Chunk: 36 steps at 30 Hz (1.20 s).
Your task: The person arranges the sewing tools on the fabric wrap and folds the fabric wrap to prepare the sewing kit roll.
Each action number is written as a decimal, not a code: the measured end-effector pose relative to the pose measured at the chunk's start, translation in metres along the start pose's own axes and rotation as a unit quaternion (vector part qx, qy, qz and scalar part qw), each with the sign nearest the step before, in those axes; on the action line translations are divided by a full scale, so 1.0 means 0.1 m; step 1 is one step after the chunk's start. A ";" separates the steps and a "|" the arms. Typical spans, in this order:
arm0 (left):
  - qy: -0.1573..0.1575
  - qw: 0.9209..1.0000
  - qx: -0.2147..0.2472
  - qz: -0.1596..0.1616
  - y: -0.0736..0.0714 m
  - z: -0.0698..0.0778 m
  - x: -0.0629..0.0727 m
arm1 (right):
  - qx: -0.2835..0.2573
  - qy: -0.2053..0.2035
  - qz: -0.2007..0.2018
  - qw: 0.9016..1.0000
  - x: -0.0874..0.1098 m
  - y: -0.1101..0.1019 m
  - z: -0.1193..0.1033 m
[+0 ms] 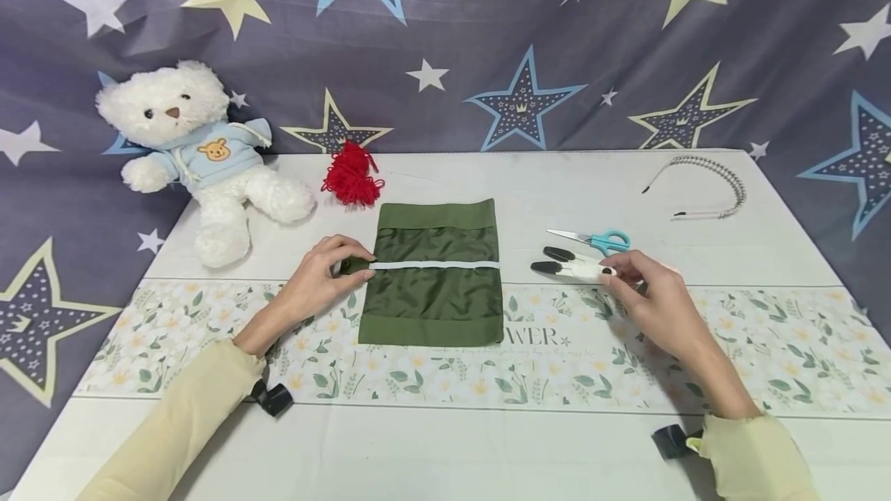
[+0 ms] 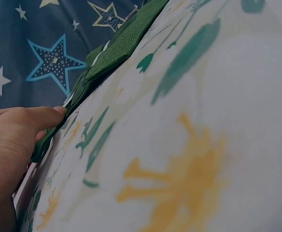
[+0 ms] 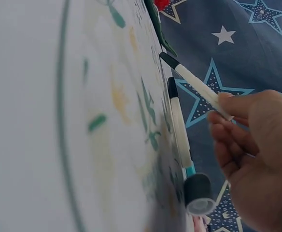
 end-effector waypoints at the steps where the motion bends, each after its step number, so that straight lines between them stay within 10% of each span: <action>1: 0.000 1.000 0.000 0.000 0.00 0.00 0.00 | -0.012 0.003 0.007 1.000 -0.01 0.01 -0.01; 13: -0.003 1.000 0.001 -0.001 -0.01 -0.01 0.00 | -0.106 0.008 0.088 0.990 -0.19 0.14 -0.06; 36: 0.003 1.000 0.000 0.003 0.02 -0.03 0.00 | -0.216 0.022 0.087 0.972 -0.63 0.49 -0.20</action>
Point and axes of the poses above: each hand's wrist, its own x-axis away from the middle knuckle, its own y-axis out of the palm, z = x × y, the point moved 3 cm from there along -x, towards the middle knuckle, and after that the axes turned 6 degrees about z, right-handed, at the moved point
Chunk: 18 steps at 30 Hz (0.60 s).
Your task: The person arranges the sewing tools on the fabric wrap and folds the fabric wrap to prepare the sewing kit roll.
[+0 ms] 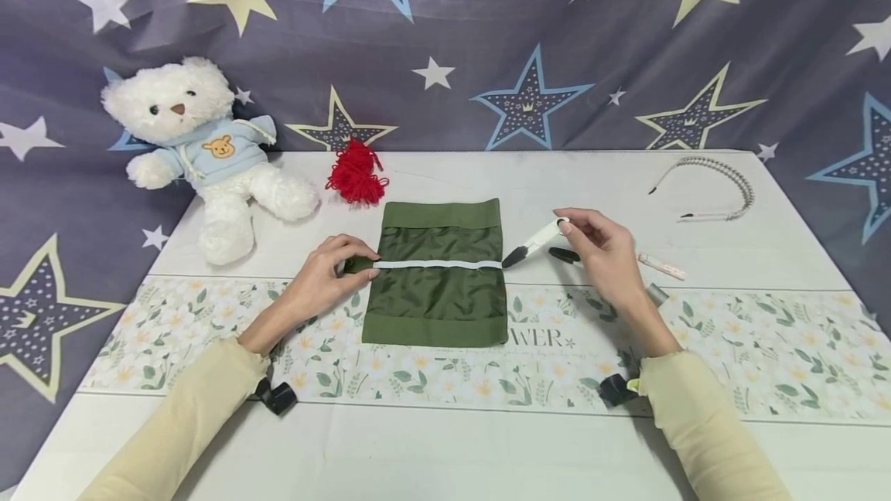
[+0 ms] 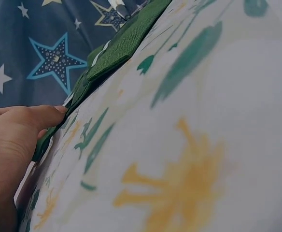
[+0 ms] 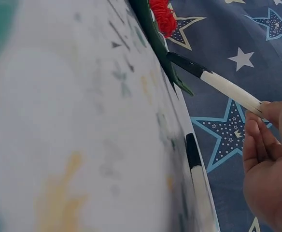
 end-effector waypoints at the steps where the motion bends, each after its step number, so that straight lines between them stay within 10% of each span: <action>1: 0.001 1.000 0.000 0.000 0.00 0.00 0.00 | -0.003 0.000 0.002 1.000 -0.02 0.00 -0.01; 18: 0.001 1.000 0.003 0.000 0.00 -0.01 0.00 | -0.073 0.012 -0.026 0.997 -0.19 0.37 0.01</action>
Point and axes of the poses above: each hand's wrist, its own x-axis away from the middle knuckle, its own y-axis out of the palm, z = x × y, the point moved 3 cm from there along -x, towards the middle knuckle, and after that the axes turned 6 degrees about z, right-handed, at the moved point
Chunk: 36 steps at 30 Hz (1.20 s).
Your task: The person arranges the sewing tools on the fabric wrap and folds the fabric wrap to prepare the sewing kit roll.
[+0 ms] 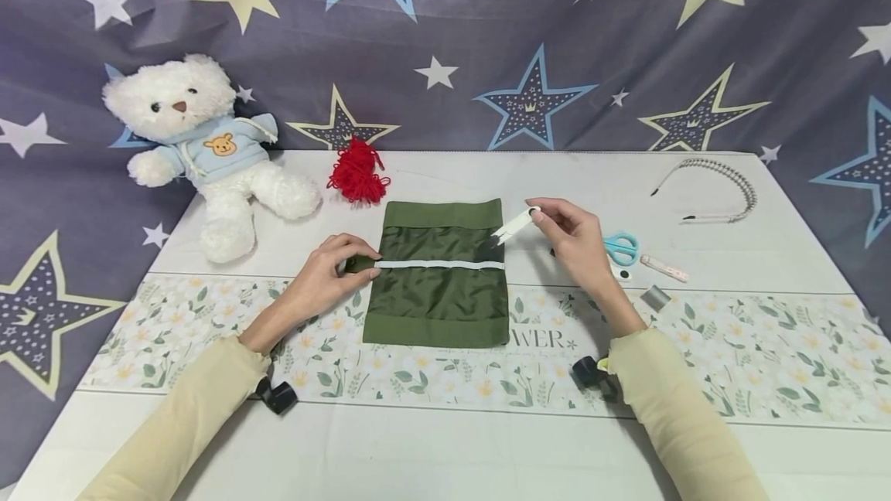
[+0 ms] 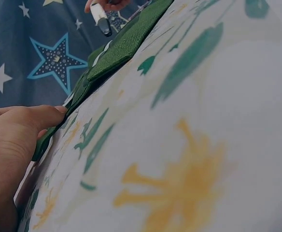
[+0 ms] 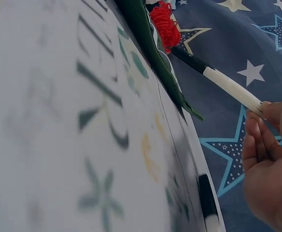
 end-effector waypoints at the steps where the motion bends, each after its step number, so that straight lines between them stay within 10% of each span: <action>1: 0.000 1.000 0.000 0.000 0.00 0.00 0.00 | -0.002 0.000 -0.001 1.000 -0.01 0.02 0.00; 24: 0.000 1.000 -0.008 0.001 0.00 0.01 0.00 | -0.022 -0.003 -0.046 0.999 -0.13 0.48 -0.26; 36: -0.002 1.000 -0.001 0.000 0.00 0.00 0.00 | -0.008 0.019 -0.095 0.995 -0.27 0.61 0.11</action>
Point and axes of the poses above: each hand's wrist, its own x-axis away from the middle knuckle, its own y-axis out of the palm, z = x × y, the point moved 3 cm from there along -x, towards the middle knuckle, and after that the axes turned 6 degrees about z, right-handed, at the moved point
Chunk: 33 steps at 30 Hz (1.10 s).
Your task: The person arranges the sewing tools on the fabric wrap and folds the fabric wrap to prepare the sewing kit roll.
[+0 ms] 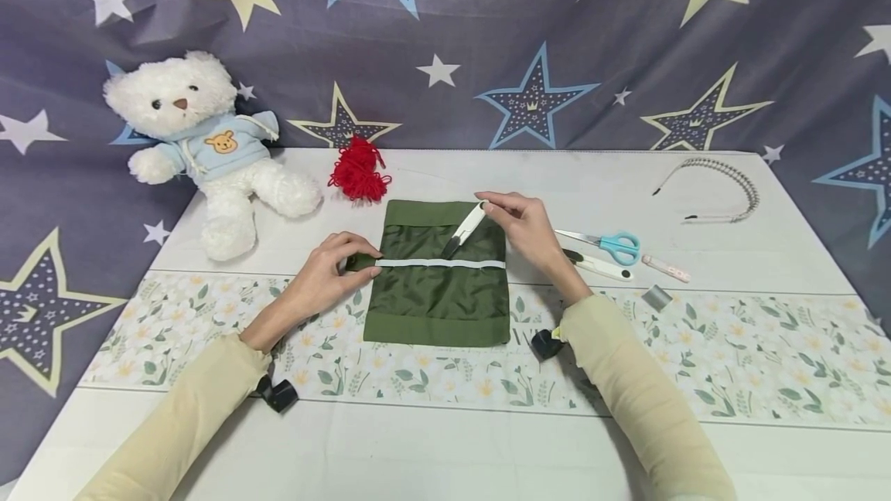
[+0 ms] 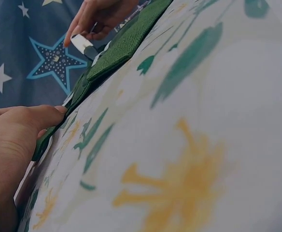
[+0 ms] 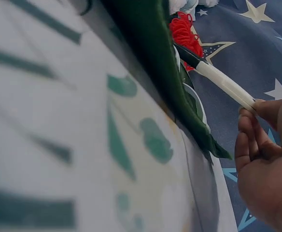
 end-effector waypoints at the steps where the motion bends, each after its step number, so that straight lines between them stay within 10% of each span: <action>1: 0.000 1.000 0.000 0.000 0.00 0.00 0.00 | 0.004 0.005 -0.006 1.000 -0.01 0.01 0.00; 33: 0.002 1.000 -0.007 0.004 0.01 0.00 -0.01 | 0.054 0.034 -0.078 0.995 -0.16 0.36 -0.04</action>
Point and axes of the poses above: each hand's wrist, its own x-axis away from the middle knuckle, its own y-axis out of the palm, z = x × y, the point moved 3 cm from there along -x, towards the middle knuckle, and after that the axes turned 6 degrees about z, right-handed, at the moved point
